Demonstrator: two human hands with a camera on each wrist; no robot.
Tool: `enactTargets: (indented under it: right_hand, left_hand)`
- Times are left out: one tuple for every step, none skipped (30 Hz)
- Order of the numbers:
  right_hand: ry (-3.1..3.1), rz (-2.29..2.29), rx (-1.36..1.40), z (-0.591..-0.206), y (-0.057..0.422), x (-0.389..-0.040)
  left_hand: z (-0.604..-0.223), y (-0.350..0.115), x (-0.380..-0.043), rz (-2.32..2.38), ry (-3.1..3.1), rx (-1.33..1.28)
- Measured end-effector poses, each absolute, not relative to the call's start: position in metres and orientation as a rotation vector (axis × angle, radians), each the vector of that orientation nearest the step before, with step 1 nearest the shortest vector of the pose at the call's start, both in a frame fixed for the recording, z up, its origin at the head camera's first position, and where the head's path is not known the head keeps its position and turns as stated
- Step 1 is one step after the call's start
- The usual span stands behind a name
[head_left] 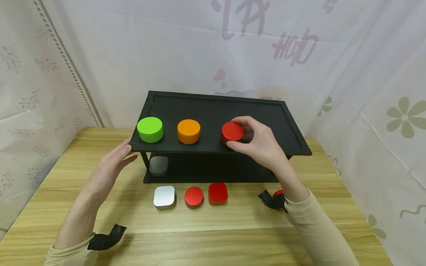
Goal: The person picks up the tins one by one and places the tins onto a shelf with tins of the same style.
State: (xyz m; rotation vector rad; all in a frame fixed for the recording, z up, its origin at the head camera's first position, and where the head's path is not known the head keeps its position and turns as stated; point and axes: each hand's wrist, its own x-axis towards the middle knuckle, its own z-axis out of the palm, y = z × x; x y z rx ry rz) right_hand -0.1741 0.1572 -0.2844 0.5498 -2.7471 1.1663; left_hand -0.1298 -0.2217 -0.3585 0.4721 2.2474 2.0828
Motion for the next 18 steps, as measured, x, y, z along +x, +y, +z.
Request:
enactTargets:
  right_hand:
    - [-2.751, 1.166, 0.554, -0.2840, 0.1568, -0.1751]
    - [-2.756, 1.169, 0.556, -0.2837, 0.1563, -0.1761]
    - [-2.762, 1.170, 0.559, -0.2834, 0.1558, -0.1769]
    - [-2.769, 1.170, 0.560, -0.2833, 0.1552, -0.1779]
    - [-2.777, 1.170, 0.557, -0.2831, 0.1546, -0.1787]
    - [-2.785, 1.168, 0.557, -0.2828, 0.1540, -0.1792]
    - [-2.793, 1.165, 0.555, -0.2826, 0.1535, -0.1796]
    - [-2.799, 1.162, 0.554, -0.2824, 0.1530, -0.1800]
    - [-2.804, 1.157, 0.554, -0.2822, 0.1525, -0.1805]
    - [-2.806, 1.154, 0.553, -0.2819, 0.1521, -0.1809]
    - [-2.809, 1.149, 0.554, -0.2817, 0.1519, -0.1814]
    - [-2.811, 1.145, 0.556, -0.2815, 0.1517, -0.1818]
    - [-2.814, 1.140, 0.557, -0.2813, 0.1515, -0.1822]
    - [-2.816, 1.138, 0.559, -0.2812, 0.1515, -0.1827]
    - [-2.818, 1.137, 0.560, -0.2813, 0.1515, -0.1832]
    - [-2.820, 1.135, 0.561, -0.2814, 0.1516, -0.1837]
    - [-2.822, 1.133, 0.563, -0.2816, 0.1518, -0.1841]
    - [-2.824, 1.132, 0.567, -0.2817, 0.1518, -0.1845]
  left_hand:
    - [-0.3583, -0.2216, -0.1298, 2.085, 2.245, 0.471]
    - [-0.3582, -0.2215, -0.1298, 2.086, 2.243, 0.470]
    - [-0.3580, -0.2214, -0.1299, 2.085, 2.243, 0.467]
    - [-0.3579, -0.2213, -0.1299, 2.085, 2.243, 0.464]
    - [-0.3578, -0.2212, -0.1300, 2.083, 2.244, 0.460]
    - [-0.3578, -0.2211, -0.1300, 2.081, 2.245, 0.456]
    - [-0.3578, -0.2211, -0.1300, 2.080, 2.243, 0.453]
    - [-0.3578, -0.2210, -0.1300, 2.078, 2.244, 0.451]
    - [-0.3579, -0.2210, -0.1300, 2.078, 2.244, 0.451]
    - [-0.3580, -0.2210, -0.1301, 2.079, 2.242, 0.452]
    - [-0.3581, -0.2211, -0.1302, 2.080, 2.240, 0.454]
    - [-0.3584, -0.2211, -0.1303, 2.086, 2.237, 0.457]
    - [-0.3585, -0.2212, -0.1304, 2.090, 2.236, 0.459]
    - [-0.3586, -0.2213, -0.1305, 2.093, 2.235, 0.461]
    - [-0.3587, -0.2213, -0.1307, 2.094, 2.233, 0.461]
    - [-0.3586, -0.2212, -0.1307, 2.094, 2.235, 0.461]
    - [-0.3586, -0.2212, -0.1307, 2.095, 2.235, 0.462]
    - [-0.3586, -0.2211, -0.1308, 2.097, 2.235, 0.463]
